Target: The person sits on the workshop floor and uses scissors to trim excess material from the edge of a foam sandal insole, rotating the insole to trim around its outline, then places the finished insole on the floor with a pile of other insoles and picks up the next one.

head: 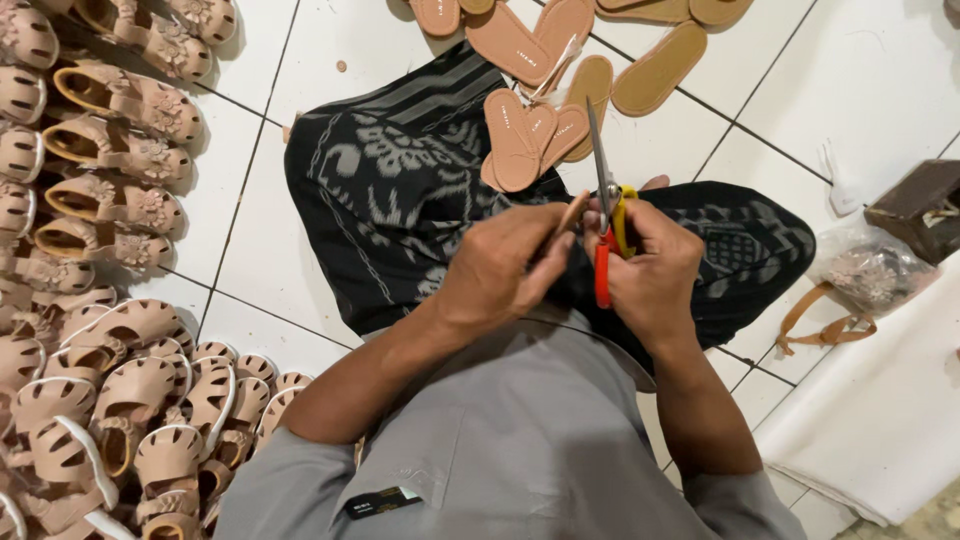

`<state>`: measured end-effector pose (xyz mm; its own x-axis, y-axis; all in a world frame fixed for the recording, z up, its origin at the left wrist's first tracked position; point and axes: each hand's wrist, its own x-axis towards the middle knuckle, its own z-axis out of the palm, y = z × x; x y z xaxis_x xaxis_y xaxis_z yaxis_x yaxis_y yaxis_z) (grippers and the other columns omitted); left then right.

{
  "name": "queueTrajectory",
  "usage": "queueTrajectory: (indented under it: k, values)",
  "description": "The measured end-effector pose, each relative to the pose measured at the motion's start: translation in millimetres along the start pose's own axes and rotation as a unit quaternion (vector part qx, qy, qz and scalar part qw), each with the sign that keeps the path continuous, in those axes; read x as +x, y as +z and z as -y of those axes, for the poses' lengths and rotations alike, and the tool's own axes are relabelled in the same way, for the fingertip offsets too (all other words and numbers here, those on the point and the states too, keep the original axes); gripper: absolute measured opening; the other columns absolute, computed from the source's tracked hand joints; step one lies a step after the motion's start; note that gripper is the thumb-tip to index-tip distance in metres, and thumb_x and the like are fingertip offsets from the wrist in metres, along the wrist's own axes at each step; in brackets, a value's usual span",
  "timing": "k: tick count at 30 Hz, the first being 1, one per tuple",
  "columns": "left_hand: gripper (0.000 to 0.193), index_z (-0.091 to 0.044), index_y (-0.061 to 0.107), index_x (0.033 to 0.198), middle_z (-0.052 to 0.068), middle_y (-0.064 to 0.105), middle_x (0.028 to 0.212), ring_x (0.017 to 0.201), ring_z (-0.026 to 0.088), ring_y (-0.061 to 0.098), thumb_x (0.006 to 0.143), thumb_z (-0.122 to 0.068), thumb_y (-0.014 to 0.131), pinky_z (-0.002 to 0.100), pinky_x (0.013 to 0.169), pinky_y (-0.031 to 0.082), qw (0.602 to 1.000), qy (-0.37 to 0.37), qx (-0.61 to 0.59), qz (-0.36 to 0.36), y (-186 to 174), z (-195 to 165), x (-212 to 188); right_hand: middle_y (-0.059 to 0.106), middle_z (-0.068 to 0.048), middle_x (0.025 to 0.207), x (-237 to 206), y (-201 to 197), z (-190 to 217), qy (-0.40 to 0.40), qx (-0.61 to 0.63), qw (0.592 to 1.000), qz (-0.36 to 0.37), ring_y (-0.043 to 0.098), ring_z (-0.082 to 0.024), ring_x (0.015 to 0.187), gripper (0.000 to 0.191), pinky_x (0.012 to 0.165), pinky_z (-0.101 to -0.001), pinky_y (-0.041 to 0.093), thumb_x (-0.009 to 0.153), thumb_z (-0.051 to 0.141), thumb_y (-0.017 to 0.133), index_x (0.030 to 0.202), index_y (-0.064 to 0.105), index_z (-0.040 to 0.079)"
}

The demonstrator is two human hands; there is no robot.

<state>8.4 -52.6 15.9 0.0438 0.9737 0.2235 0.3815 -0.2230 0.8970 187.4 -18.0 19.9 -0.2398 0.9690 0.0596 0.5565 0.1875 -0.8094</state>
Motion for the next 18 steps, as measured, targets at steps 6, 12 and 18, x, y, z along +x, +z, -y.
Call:
queueTrajectory:
  k: [6, 12, 18]
  values:
    - [0.02, 0.004, 0.065, 0.115, 0.017, 0.067, 0.091, 0.084, 0.033, 0.067, 0.097, -0.003, 0.072, 0.043, 0.076, 0.055, 0.996, 0.037, 0.02, 0.084, -3.7, 7.1, -3.9, 0.069, -0.012, 0.083, 4.3, -5.1, -14.8, -0.077, -0.08, 0.993, 0.029, 0.069, -0.025, 0.071, 0.021, 0.066, -0.0326, 0.053, 0.08, -0.002, 0.076, 0.1, 0.068, 0.0]
    - [0.02, 0.002, 0.064, 0.116, 0.018, 0.07, 0.1, 0.088, 0.031, 0.071, 0.101, -0.01, 0.067, 0.038, 0.076, 0.057, 0.999, 0.0, -0.036, 0.013, -4.3, 7.9, -3.4, 0.06, -0.006, 0.078, 3.9, -1.3, -41.1, -0.004, 0.079, 0.995, 0.053, 0.056, -0.017, 0.067, 0.01, 0.064, -0.0276, 0.046, 0.092, 0.002, 0.072, 0.095, 0.063, 0.001]
    - [0.017, -0.002, 0.067, 0.11, 0.013, 0.069, 0.082, 0.069, 0.023, 0.07, 0.101, -0.016, 0.067, 0.033, 0.063, 0.054, 0.989, -0.136, -0.038, -0.039, 0.4, 20.1, 2.3, 0.062, -0.002, 0.08, -16.3, 9.1, -28.6, 0.046, 0.328, 0.942, 0.054, 0.06, -0.008, 0.065, 0.006, 0.061, -0.0214, 0.051, 0.089, 0.004, 0.063, 0.091, 0.058, 0.0]
